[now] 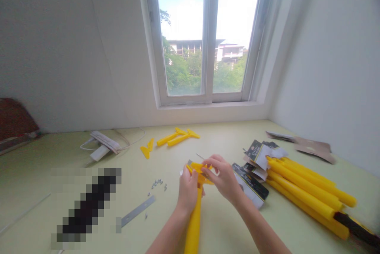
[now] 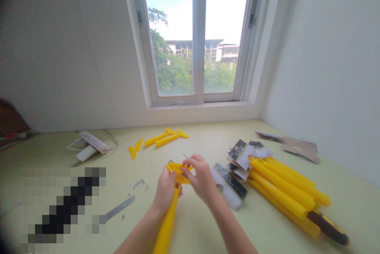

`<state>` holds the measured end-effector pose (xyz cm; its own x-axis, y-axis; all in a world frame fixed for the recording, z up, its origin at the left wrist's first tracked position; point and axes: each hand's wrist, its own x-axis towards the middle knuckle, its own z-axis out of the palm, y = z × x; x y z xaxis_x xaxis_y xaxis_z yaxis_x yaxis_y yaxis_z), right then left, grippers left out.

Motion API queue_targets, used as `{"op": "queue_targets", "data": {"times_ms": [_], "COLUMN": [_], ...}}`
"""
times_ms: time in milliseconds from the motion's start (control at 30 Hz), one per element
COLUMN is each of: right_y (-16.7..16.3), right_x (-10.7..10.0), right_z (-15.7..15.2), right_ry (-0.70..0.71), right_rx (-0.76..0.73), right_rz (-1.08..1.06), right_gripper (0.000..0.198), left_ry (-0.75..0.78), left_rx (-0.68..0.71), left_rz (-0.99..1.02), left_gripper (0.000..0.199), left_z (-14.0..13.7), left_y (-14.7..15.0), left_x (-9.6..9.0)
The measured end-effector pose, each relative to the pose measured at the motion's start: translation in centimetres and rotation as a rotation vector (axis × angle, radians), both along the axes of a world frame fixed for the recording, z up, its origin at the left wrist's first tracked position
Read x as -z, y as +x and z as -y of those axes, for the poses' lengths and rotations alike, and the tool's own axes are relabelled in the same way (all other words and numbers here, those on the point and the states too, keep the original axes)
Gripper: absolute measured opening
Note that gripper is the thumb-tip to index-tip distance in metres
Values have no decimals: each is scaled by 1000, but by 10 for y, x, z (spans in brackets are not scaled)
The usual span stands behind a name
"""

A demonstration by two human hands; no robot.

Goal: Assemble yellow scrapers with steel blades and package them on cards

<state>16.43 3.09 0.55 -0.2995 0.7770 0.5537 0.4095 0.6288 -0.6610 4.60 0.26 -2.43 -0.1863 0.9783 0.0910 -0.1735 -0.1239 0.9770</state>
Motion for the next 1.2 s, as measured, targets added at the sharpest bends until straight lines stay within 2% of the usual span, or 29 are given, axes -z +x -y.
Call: {"op": "queue_targets", "data": {"times_ms": [67,100,200,267,433,633,833,1200], "right_y": [3,4,5,3,-5,-8,-10,-10], "right_x": [-3,-4,-2,2,10,10,10,5], "right_z": [-2,-3,-4,-4,-3,-2,1,4], "right_ry": [24,-12,-234,-305,-212,-214,-194,-66], "right_rx": [52,41,-81,-101,28,-11,-1,25], "right_rz": [-60,-96,-136,-104,-73,-118,-85,-76], "right_gripper": [11,12,18,18,15,17,15,11], "left_ry": [5,5,-5,-12,-41,-39,-3,19], "left_rx": [-6,-9,-7,-3,-29,-26,62,38], "left_rz": [-2,-3,-1,11,91,168,273,147], "left_gripper": [21,21,20,19,14,13,24,23], "left_z": [0,0,0,1,2,2,0,-1], "left_y": [1,1,1,1,0,1,-2,-1], "left_x": [-2,-3,-4,-4,-5,-7,3,4]}}
